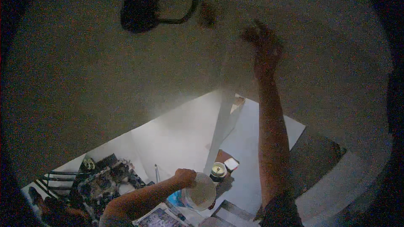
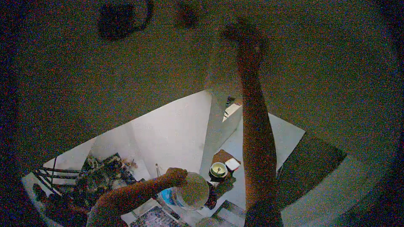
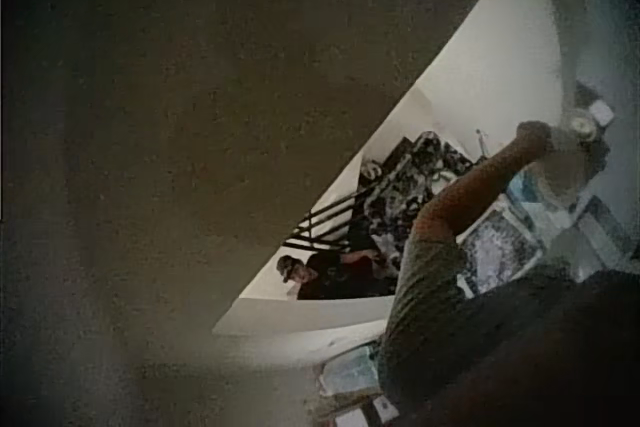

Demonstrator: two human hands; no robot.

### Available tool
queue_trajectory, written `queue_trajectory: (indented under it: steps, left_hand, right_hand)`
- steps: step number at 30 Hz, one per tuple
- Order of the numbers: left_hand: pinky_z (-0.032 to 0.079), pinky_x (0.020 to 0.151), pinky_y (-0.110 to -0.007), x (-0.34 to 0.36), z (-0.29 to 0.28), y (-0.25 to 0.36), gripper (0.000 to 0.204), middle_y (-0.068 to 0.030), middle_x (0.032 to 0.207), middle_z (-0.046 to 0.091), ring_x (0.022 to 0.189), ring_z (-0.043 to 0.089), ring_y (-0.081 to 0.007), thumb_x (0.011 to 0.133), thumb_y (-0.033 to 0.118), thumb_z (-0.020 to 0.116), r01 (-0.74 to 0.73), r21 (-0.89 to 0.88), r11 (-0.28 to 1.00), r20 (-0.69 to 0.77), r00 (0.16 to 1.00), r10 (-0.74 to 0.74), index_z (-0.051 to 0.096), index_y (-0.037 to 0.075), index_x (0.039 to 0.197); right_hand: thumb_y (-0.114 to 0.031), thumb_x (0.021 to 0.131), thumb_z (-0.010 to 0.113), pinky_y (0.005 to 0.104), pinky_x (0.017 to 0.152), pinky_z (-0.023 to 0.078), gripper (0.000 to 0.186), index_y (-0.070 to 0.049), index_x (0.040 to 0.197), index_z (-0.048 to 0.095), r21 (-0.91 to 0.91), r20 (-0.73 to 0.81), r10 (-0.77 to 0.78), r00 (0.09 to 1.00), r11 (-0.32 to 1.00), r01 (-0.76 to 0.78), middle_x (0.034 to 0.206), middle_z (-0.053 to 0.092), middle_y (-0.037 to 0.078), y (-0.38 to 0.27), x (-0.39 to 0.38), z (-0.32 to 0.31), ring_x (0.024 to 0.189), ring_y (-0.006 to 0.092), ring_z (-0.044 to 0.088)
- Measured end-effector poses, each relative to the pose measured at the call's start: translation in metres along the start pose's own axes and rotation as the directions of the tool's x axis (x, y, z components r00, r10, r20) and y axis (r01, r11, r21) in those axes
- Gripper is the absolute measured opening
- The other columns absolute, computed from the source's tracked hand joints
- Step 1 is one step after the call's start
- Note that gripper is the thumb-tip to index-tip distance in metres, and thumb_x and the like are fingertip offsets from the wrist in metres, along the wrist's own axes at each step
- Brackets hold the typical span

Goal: Applying putty or plaster to a wall corner using a putty knife while holding a bucket.

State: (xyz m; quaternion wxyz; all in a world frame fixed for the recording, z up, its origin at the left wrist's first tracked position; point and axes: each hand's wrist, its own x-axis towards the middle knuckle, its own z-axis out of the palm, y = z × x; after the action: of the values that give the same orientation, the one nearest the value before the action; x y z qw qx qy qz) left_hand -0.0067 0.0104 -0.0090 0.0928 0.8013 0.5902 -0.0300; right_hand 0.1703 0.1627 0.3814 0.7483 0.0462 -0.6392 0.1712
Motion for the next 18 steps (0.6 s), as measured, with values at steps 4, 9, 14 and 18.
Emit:
queue_trajectory:
  steps: [4, 9, 14, 18]
  left_hand:
    - [0.052, 0.073, -0.049, 0.004, 0.002, -0.002, 0.048, -0.0165, 0.093, 0.066, 0.087, 0.064, -0.0349, 0.073, 0.043, 0.061, 0.06, -0.037, 0.997, 0.095, 0.994, -0.056, 0.059, 0.004, 0.101]
    - [0.052, 0.077, -0.046, 0.002, 0.003, 0.0, 0.033, -0.0136, 0.097, 0.067, 0.093, 0.065, -0.0308, 0.072, 0.028, 0.061, 0.1, -0.057, 0.993, 0.07, 0.993, -0.096, 0.067, 0.007, 0.096]
    - [0.052, 0.076, -0.046, 0.0, 0.001, 0.003, 0.033, -0.0139, 0.096, 0.067, 0.093, 0.065, -0.0308, 0.072, 0.03, 0.062, 0.146, -0.066, 0.987, 0.082, 0.987, -0.141, 0.067, 0.006, 0.094]
    - [0.052, 0.074, -0.049, 0.0, -0.006, 0.004, 0.043, -0.0172, 0.094, 0.066, 0.089, 0.064, -0.0342, 0.075, 0.037, 0.058, 0.082, -0.062, 0.995, 0.112, 0.991, -0.075, 0.059, 0.002, 0.1]
  right_hand:
    - [-0.026, 0.09, 0.055, 0.0382, 0.073, 0.054, 0.034, 0.0, 0.11, 0.059, 0.028, 0.041, -0.002, 0.999, 1.0, 0.001, 0.097, 0.065, 0.014, 0.009, 0.029, 0.027, 0.081, 0.0233, 0.066]
    - [-0.027, 0.089, 0.057, 0.0384, 0.073, 0.054, 0.033, -0.001, 0.11, 0.059, 0.053, 0.092, -0.005, 0.996, 0.999, 0.0, 0.098, 0.064, 0.014, 0.003, 0.019, 0.023, 0.081, 0.0237, 0.066]
    - [-0.027, 0.088, 0.058, 0.0387, 0.073, 0.054, 0.032, -0.002, 0.109, 0.059, 0.067, 0.134, -0.01, 0.991, 0.998, 0.001, 0.1, 0.064, 0.015, -0.003, 0.033, -0.01, 0.082, 0.024, 0.066]
    - [-0.027, 0.088, 0.059, 0.0389, 0.073, 0.054, 0.032, -0.003, 0.109, 0.06, 0.06, 0.147, -0.016, 0.989, 0.998, 0.007, 0.101, 0.064, 0.015, 0.0, 0.062, 0.011, 0.082, 0.0243, 0.066]
